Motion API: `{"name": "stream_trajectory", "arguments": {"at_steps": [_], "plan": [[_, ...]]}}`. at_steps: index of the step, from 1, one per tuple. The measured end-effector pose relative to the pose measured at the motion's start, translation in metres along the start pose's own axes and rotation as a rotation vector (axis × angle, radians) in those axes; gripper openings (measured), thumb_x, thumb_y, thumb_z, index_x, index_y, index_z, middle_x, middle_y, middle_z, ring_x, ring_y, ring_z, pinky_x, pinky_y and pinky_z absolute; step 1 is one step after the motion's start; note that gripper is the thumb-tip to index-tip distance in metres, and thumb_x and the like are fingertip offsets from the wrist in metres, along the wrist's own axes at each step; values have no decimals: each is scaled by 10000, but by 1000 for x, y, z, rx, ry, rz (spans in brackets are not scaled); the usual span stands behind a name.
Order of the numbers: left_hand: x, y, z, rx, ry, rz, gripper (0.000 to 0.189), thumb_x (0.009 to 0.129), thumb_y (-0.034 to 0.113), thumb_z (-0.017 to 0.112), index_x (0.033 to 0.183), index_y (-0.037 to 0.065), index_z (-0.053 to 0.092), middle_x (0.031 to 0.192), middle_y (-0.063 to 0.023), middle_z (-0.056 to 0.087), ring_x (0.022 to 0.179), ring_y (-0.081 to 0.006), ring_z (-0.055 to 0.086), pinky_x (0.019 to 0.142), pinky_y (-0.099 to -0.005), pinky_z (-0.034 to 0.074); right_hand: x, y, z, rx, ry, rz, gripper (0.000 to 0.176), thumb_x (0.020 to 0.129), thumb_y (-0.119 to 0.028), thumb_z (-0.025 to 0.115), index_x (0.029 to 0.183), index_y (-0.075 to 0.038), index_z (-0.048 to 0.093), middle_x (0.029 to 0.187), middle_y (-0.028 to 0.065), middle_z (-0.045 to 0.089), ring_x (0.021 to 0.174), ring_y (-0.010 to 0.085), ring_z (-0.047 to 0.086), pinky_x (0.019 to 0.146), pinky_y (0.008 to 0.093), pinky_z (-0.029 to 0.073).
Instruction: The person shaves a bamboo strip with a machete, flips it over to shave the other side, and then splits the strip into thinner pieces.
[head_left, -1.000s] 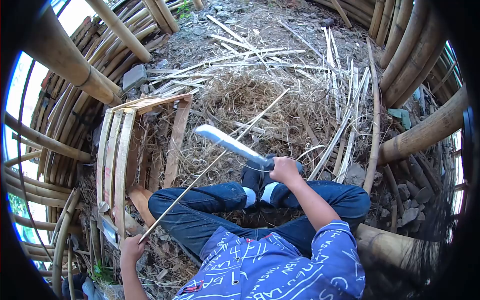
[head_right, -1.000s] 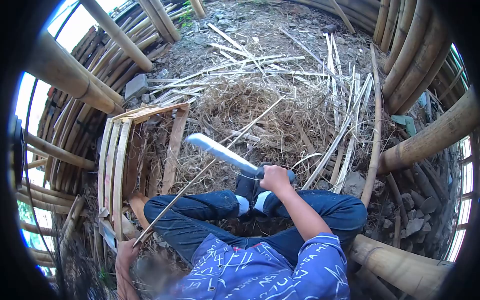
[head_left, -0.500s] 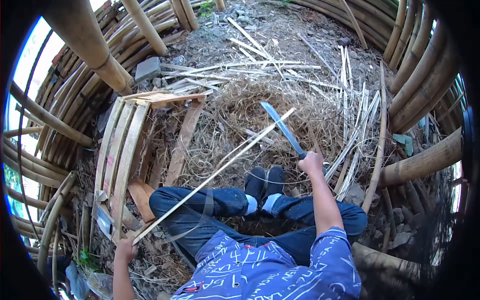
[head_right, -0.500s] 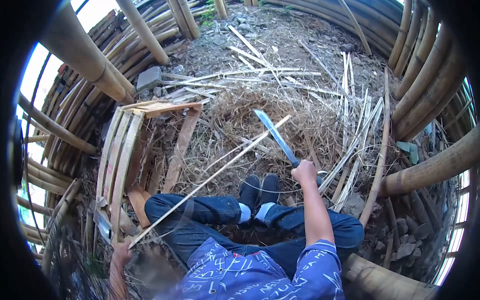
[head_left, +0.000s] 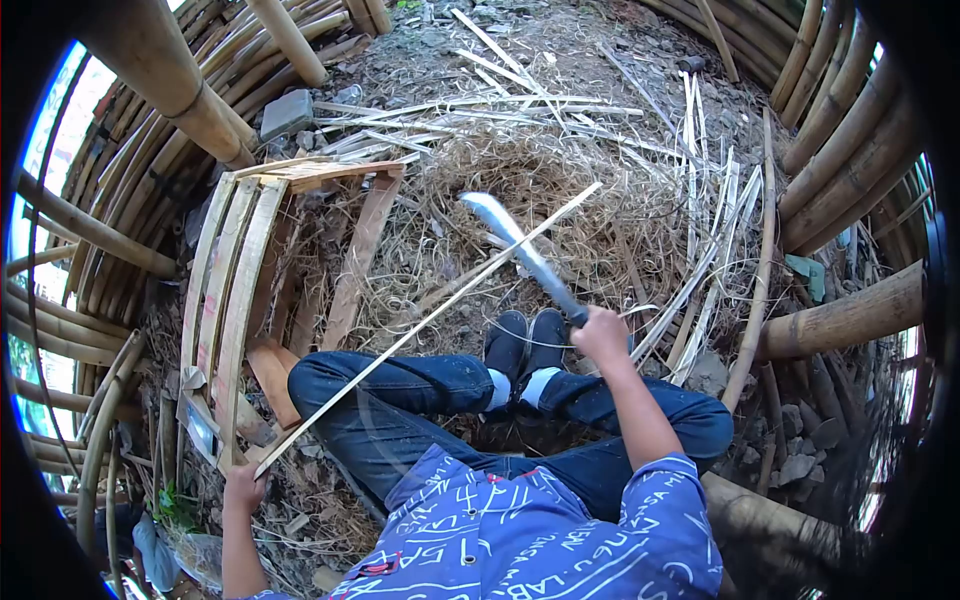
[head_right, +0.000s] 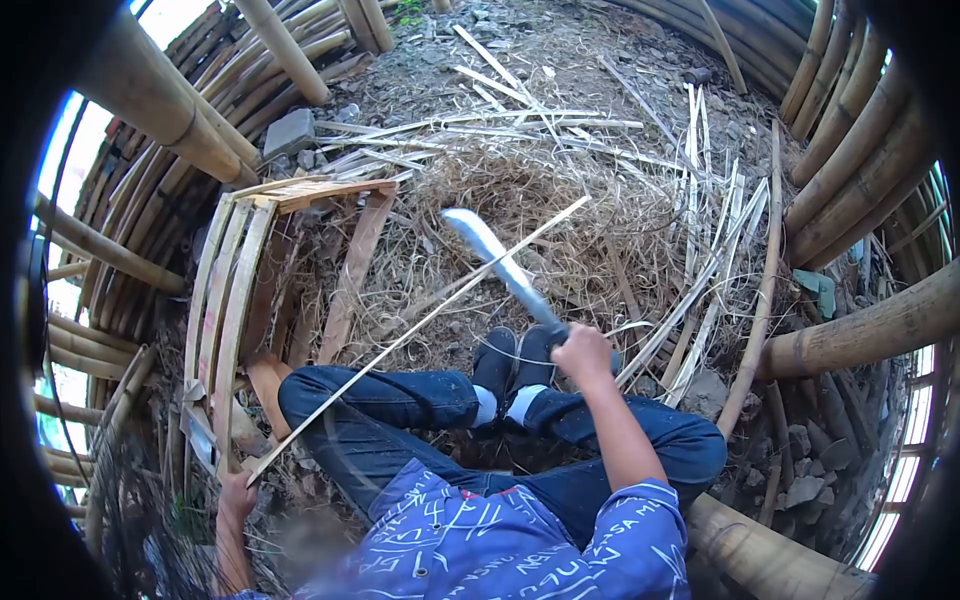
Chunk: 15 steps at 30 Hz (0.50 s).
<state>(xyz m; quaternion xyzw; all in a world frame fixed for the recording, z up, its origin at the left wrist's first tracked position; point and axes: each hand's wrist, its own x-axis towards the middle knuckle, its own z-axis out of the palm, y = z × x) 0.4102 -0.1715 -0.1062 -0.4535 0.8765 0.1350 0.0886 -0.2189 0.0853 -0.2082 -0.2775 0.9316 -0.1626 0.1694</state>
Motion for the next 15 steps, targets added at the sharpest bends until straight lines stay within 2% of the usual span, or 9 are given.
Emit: {"name": "stream_trajectory", "arguments": {"at_steps": [5,8,10,11,12,15], "plan": [[4,5,-5,1,-9,-14,233,828,212,653,726,12,589,683,-251,591,688,-451,592,606,-521,449,-25,-49,32,-84,-175,-250,284,659,-259,682,861,-61,666,822,197,690,801,367,683,742,478,547],[-2,-5,-4,16,-7,-12,212,825,215,660,748,26,601,686,-242,597,676,-446,594,600,-513,455,-20,-57,29,-154,-159,-382,271,659,-252,676,865,-76,668,823,192,691,789,358,686,728,467,548],[-9,-10,-6,6,12,27,167,822,194,651,775,38,613,691,-236,601,674,-444,595,603,-514,460,0,-43,11,-196,-114,-386,259,672,-229,651,883,-82,682,845,180,698,824,349,691,733,446,547],[-13,-10,-8,6,14,31,167,822,194,651,775,38,613,691,-236,601,674,-444,595,603,-514,460,16,-34,0,-295,-125,-217,277,676,-225,640,908,-84,696,856,180,700,856,337,692,768,446,544],[-21,-9,-10,-15,65,19,154,823,184,642,776,41,611,692,-235,600,680,-446,594,604,-516,460,32,-14,-9,-325,-27,-106,290,687,-226,630,931,-92,710,887,187,703,885,327,696,798,442,542],[-27,1,-5,-67,108,-27,121,803,135,607,751,29,581,678,-235,587,688,-454,590,608,-520,459,69,49,-45,-135,40,272,284,708,-233,655,911,-42,712,930,231,695,917,359,681,815,444,540]]}}
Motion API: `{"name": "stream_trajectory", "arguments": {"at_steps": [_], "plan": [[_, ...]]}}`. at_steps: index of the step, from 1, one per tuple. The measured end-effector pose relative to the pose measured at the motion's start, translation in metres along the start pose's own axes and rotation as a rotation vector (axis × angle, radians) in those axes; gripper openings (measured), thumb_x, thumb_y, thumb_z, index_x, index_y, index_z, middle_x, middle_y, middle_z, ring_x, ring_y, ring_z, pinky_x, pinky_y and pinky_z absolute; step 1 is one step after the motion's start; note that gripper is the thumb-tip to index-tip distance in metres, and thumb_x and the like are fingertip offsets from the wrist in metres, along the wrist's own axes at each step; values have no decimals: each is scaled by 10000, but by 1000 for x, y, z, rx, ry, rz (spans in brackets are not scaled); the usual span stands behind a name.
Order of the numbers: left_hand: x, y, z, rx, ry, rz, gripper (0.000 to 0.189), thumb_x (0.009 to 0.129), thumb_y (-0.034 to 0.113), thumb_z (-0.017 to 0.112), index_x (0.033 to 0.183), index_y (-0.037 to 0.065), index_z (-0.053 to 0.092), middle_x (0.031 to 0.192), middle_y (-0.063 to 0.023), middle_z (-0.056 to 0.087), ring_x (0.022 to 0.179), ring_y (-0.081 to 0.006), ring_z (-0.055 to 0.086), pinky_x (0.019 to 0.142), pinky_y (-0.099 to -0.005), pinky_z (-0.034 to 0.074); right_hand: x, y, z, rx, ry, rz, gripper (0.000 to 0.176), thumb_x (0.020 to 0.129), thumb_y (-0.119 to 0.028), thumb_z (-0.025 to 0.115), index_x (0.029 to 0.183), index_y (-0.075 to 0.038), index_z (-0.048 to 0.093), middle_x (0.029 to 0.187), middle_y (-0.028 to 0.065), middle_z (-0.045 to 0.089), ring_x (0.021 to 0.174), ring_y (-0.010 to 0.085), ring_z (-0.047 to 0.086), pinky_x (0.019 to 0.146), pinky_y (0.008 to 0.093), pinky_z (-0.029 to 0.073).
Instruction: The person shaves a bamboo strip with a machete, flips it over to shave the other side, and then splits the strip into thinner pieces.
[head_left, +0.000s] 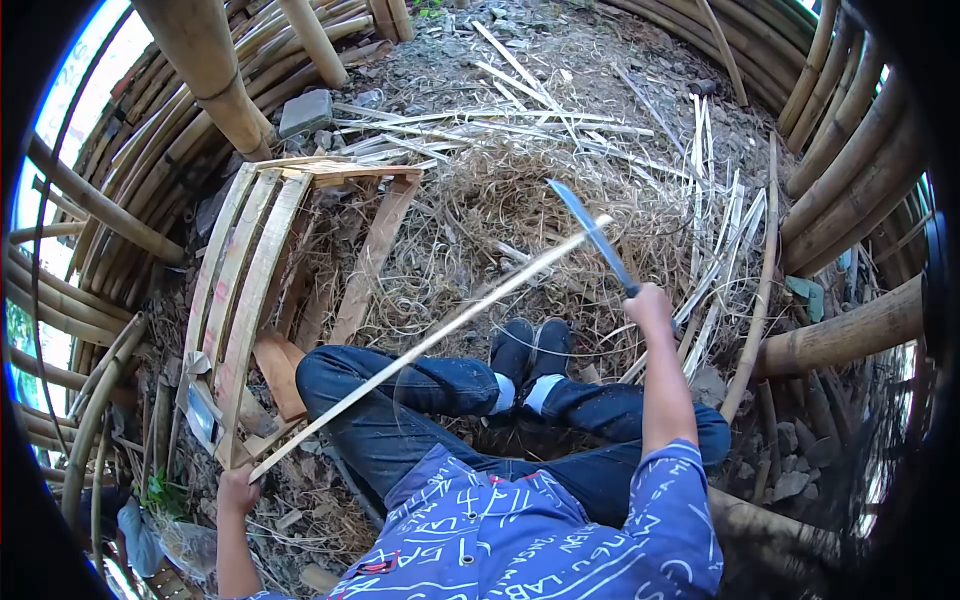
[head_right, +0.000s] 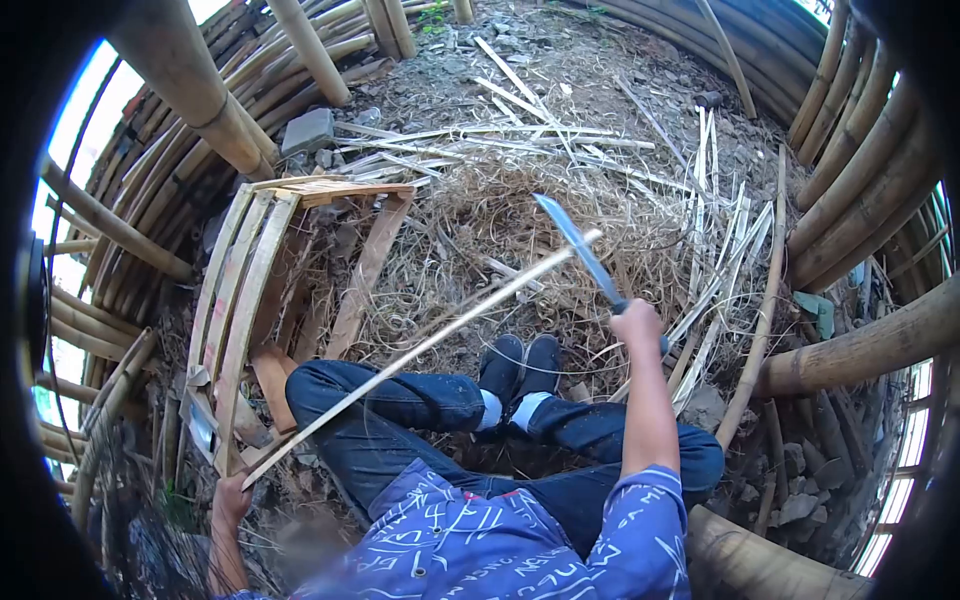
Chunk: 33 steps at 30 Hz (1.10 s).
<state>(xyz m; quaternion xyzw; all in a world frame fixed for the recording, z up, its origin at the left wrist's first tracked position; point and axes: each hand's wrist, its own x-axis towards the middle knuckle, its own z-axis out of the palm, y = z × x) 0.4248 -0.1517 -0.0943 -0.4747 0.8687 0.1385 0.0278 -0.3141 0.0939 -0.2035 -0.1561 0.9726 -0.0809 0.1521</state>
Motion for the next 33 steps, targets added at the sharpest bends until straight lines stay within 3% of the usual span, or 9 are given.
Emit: {"name": "stream_trajectory", "arguments": {"at_steps": [6,9,11,13,20,24,26,30,33], "plan": [[10,-22,25,70,-25,54,120,744,117,582,685,22,538,654,-236,578,674,-449,593,610,-517,461,-4,35,5,-81,59,-1,292,705,-220,633,865,15,699,920,263,680,928,403,660,837,470,521],[14,-10,15,79,-69,23,203,760,190,661,685,26,567,659,-228,596,674,-439,603,614,-508,470,-14,39,8,149,-31,27,318,692,-226,642,887,19,698,916,273,676,938,407,654,848,457,520],[19,-16,14,62,-88,7,327,733,321,767,709,34,612,657,-217,607,662,-430,605,619,-499,480,-17,38,18,175,-9,29,315,692,-225,636,881,20,696,914,272,676,929,407,655,841,462,520],[17,-22,20,81,-70,63,340,722,339,778,719,35,624,659,-217,608,664,-429,606,618,-497,480,-26,27,19,157,18,31,294,693,-209,618,860,20,694,904,266,679,906,407,659,826,468,524],[25,17,13,98,-102,82,332,768,296,748,720,-3,613,650,-231,583,659,-432,599,579,-471,453,-86,-31,32,79,-138,-424,254,669,-204,641,869,-50,673,864,210,687,847,386,674,791,482,536],[19,7,12,85,-113,91,302,806,253,715,715,-12,602,652,-238,581,659,-437,596,575,-472,448,-78,-30,25,-149,-75,-577,261,651,-233,674,866,-87,687,862,166,701,829,338,690,775,445,544],[13,-14,20,68,-86,80,295,806,245,714,724,-16,605,664,-241,585,649,-439,593,566,-467,443,-49,-16,7,-234,-50,-424,302,658,-245,683,883,-44,685,897,181,703,847,324,697,785,443,547],[10,-1,18,-2,-85,66,287,808,237,714,736,-20,610,665,-242,586,641,-435,593,561,-461,438,21,49,-17,98,22,118,354,692,-230,645,933,23,705,968,254,684,951,373,672,840,436,530],[12,-1,26,31,-144,32,311,782,266,749,743,-16,625,669,-232,594,648,-420,595,568,-441,450,43,99,-1,52,150,179,359,684,-247,615,897,28,702,953,279,668,961,414,649,842,459,522]]}}
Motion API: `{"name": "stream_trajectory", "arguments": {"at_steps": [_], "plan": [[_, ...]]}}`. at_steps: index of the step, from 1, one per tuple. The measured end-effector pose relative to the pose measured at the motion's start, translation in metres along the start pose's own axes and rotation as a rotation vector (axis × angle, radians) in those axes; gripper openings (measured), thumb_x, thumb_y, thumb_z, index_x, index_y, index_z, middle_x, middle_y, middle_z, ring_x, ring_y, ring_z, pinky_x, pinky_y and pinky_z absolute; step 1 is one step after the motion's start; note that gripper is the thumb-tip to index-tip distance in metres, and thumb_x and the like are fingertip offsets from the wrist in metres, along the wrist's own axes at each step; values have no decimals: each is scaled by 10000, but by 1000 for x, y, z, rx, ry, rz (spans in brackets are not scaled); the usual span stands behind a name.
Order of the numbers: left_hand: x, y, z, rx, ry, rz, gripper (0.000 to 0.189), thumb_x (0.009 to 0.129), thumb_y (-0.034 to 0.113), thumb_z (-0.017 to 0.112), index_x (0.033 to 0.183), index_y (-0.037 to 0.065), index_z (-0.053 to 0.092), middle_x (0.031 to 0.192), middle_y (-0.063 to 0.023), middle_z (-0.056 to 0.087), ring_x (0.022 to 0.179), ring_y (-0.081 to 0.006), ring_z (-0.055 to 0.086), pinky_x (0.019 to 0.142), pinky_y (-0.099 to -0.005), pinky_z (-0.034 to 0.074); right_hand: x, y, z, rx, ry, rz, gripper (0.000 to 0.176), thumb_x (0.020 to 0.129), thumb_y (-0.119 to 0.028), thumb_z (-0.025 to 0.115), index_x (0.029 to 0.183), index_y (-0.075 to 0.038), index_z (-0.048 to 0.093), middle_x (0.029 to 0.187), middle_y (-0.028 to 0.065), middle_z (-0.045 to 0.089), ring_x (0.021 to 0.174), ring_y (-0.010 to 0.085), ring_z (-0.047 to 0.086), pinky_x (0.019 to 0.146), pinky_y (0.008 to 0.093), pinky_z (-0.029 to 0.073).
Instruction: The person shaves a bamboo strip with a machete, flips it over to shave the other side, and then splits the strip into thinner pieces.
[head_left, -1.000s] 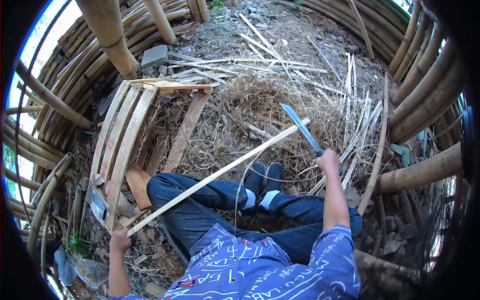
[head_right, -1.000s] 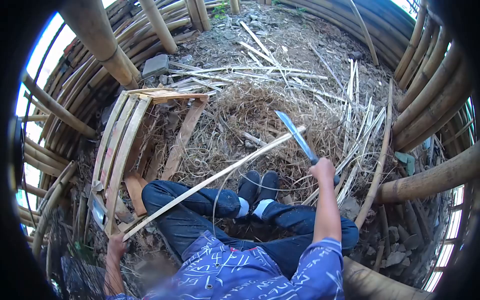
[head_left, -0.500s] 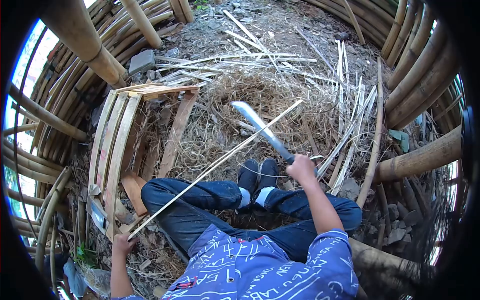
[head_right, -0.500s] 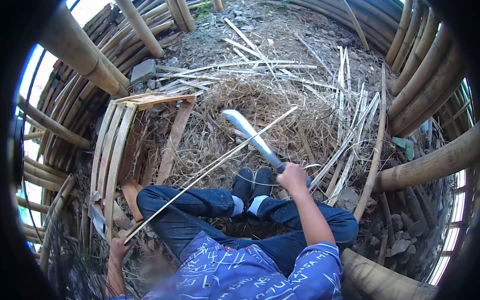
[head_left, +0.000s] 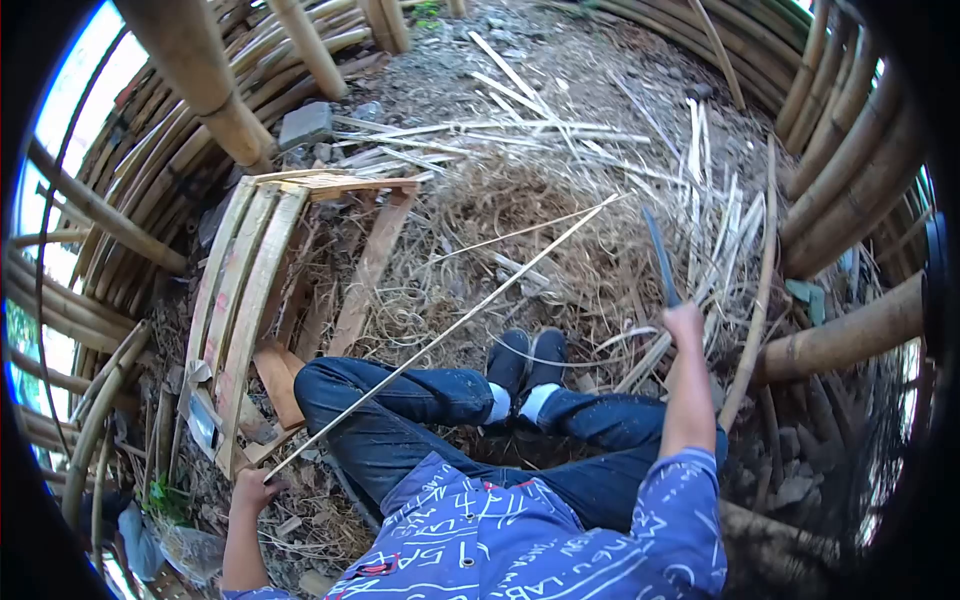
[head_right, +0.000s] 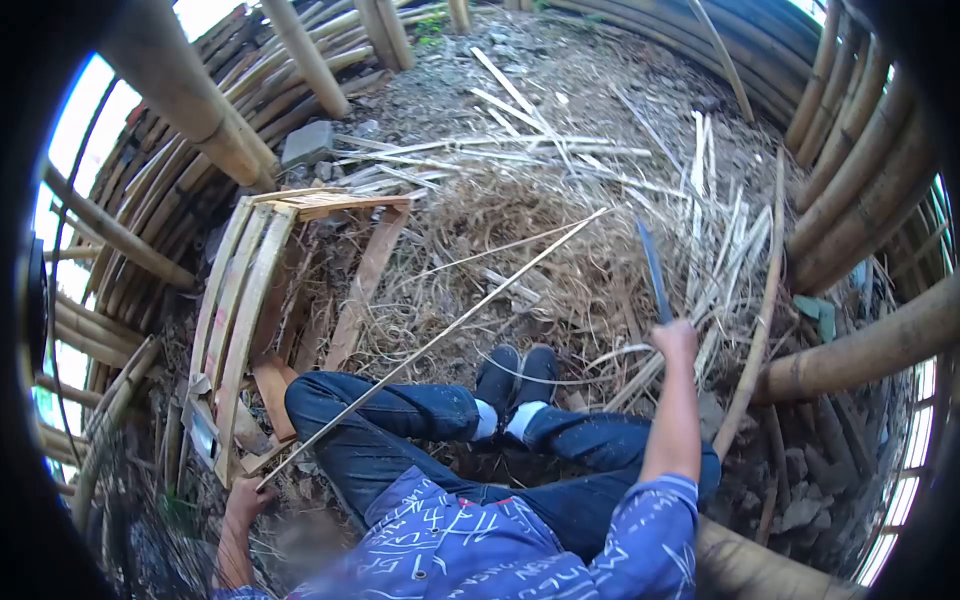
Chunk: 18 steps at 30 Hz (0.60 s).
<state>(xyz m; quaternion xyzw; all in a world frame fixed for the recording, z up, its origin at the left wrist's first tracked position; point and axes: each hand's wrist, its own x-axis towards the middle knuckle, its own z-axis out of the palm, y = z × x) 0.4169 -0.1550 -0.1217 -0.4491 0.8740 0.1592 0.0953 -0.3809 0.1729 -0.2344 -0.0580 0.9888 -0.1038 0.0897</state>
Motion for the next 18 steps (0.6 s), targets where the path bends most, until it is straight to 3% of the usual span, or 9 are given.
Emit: {"name": "stream_trajectory", "arguments": {"at_steps": [5,6,7,8,9,11,15,17,18], "plan": [[-5,34,13,-199,-250,-64,559,671,569,770,876,57,679,683,-178,627,656,-362,625,611,-421,495,-51,9,-55,-32,-146,-50,320,693,-236,639,921,-21,699,911,263,673,934,419,646,821,491,506],[-2,27,27,-145,-309,-40,581,680,577,762,924,59,664,699,-174,635,642,-366,614,592,-417,489,-59,11,-56,-23,-24,-119,275,691,-207,628,846,12,692,828,277,663,867,423,657,763,492,504],[2,41,28,-113,-247,54,564,697,572,758,897,54,656,692,-175,628,603,-344,607,575,-405,487,-47,29,-47,19,-40,-192,251,684,-189,614,773,39,673,749,290,642,790,434,656,688,486,492],[6,57,25,-210,-274,63,491,734,499,778,848,41,642,630,-131,615,538,-258,593,532,-366,475,-50,30,-50,36,-9,-209,249,679,-179,607,737,58,654,694,286,625,728,430,652,640,471,479],[9,76,22,-223,-263,40,491,734,499,778,848,41,642,630,-131,615,538,-258,593,532,-366,475,-32,52,-35,3,37,-156,237,697,-186,638,813,15,687,735,256,651,770,445,636,711,476,491],[13,112,14,-630,-388,-218,365,800,360,771,789,33,608,575,-50,558,500,-146,543,482,-307,438,-49,45,-58,131,-6,-254,250,716,-216,657,766,29,664,705,237,648,722,404,649,685,458,485],[19,145,22,-1019,-501,-368,275,852,245,727,751,43,570,577,19,516,480,-83,492,443,-263,391,-62,57,-40,343,79,-282,269,736,-234,665,723,34,643,653,193,643,669,331,658,664,430,482],[22,160,22,-1174,-494,-400,244,875,216,693,759,56,549,574,25,494,464,-69,456,424,-246,367,-31,90,3,419,33,-97,239,748,-218,658,687,11,635,594,133,618,574,242,635,605,402,477],[27,159,28,-1263,-515,-350,252,875,251,696,792,69,542,582,22,494,463,-67,447,425,-243,369,-74,44,-37,418,-38,-24,215,748,-196,642,675,7,641,580,91,608,484,200,594,518,374,459]]}}
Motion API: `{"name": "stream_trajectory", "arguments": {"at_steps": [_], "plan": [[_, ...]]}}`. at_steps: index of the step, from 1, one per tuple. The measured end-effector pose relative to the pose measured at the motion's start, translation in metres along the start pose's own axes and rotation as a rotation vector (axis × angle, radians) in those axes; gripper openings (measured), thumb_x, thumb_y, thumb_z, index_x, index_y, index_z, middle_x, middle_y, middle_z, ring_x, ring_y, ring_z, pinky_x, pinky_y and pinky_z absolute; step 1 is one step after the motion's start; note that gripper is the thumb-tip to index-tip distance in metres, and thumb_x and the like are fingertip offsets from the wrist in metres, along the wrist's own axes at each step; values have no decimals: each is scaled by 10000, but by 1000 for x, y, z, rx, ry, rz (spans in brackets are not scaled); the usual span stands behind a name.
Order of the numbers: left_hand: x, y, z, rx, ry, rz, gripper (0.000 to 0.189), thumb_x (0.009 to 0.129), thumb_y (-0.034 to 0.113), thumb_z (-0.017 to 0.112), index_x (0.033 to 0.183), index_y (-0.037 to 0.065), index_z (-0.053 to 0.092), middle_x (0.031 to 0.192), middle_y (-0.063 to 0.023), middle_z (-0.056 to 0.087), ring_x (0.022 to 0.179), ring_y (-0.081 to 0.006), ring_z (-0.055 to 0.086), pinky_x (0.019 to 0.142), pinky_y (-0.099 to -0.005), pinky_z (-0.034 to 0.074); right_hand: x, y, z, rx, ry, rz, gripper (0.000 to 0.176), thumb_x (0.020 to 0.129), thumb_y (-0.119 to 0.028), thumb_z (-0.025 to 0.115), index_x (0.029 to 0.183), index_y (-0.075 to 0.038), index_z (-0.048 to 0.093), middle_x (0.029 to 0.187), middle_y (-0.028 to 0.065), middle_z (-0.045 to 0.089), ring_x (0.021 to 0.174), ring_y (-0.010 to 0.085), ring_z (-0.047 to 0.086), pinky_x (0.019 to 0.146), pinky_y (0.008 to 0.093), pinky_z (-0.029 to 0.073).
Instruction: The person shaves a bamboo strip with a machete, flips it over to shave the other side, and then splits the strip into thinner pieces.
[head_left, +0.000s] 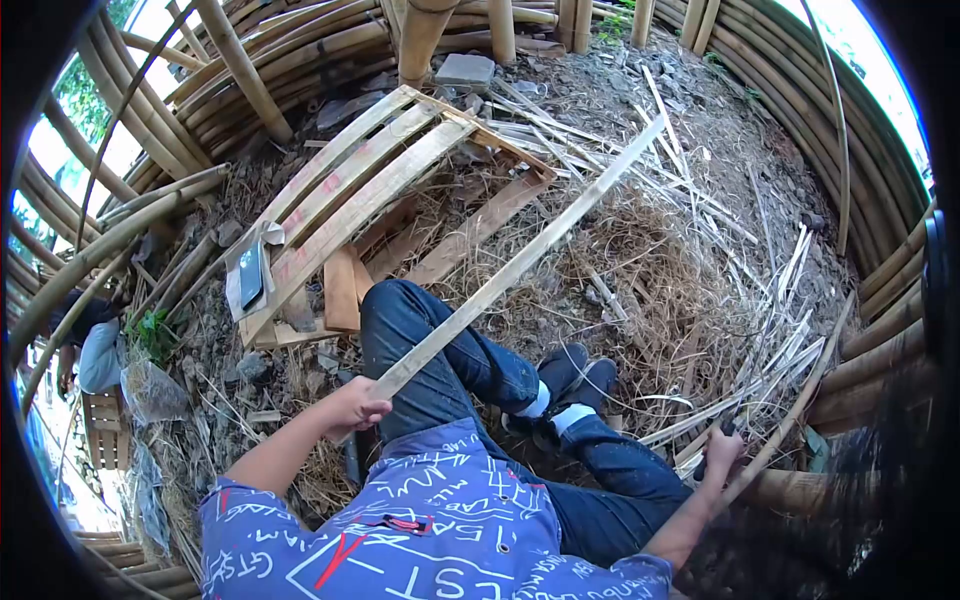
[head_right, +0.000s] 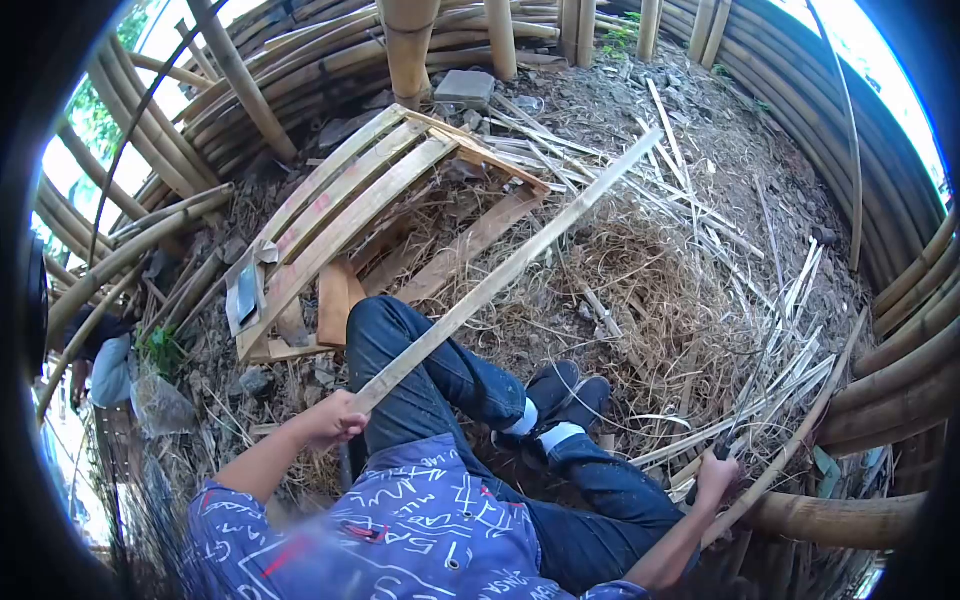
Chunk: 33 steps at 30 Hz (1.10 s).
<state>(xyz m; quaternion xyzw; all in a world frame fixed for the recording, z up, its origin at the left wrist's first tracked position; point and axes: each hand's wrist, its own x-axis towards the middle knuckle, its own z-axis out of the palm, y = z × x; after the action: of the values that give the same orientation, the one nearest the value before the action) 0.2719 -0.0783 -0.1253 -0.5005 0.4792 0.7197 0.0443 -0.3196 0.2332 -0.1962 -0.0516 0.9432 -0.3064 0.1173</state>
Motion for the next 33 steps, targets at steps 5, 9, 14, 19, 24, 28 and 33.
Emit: {"name": "stream_trajectory", "arguments": {"at_steps": [5,9,14,19,24,28,33], "plan": [[42,9,28,-169,-73,178,390,849,413,718,812,85,511,577,35,456,460,-65,420,433,-234,368,2,8,11,350,-104,-4,98,725,-64,589,664,-9,535,529,56,538,389,145,509,372,290,408],[59,6,30,-232,-84,280,535,776,579,720,803,96,490,578,39,435,458,-64,410,433,-231,365,9,23,20,330,-102,4,125,721,-60,588,620,-2,541,517,65,532,379,152,505,362,291,410],[60,6,31,-300,-27,253,567,736,614,729,798,114,469,579,38,431,458,-57,407,425,-234,362,17,25,28,269,-202,38,92,727,-52,590,699,12,531,542,69,524,386,160,500,376,298,423],[66,0,29,-370,-19,267,604,690,620,769,796,106,471,578,35,425,457,-59,399,423,-230,357,5,13,31,234,-218,16,97,717,-59,593,685,3,527,552,67,530,391,159,501,379,300,422],[70,-5,26,-414,-58,271,569,724,565,770,852,126,432,587,41,426,472,-53,408,429,-229,372,6,27,39,172,-233,-32,78,714,-61,574,675,-18,522,537,51,517,391,155,497,376,298,417],[70,-5,25,-422,-69,268,550,740,547,769,856,127,432,595,42,429,474,-54,412,431,-230,379,-3,22,46,112,-250,-78,103,729,-62,572,641,-51,521,537,30,522,395,147,496,377,288,399],[66,2,27,-423,-32,239,533,739,535,779,854,114,473,591,41,431,469,-56,406,439,-232,374,-61,-34,67,118,-216,-163,134,757,-88,613,657,-59,528,526,1,501,404,129,482,398,279,382]]}}
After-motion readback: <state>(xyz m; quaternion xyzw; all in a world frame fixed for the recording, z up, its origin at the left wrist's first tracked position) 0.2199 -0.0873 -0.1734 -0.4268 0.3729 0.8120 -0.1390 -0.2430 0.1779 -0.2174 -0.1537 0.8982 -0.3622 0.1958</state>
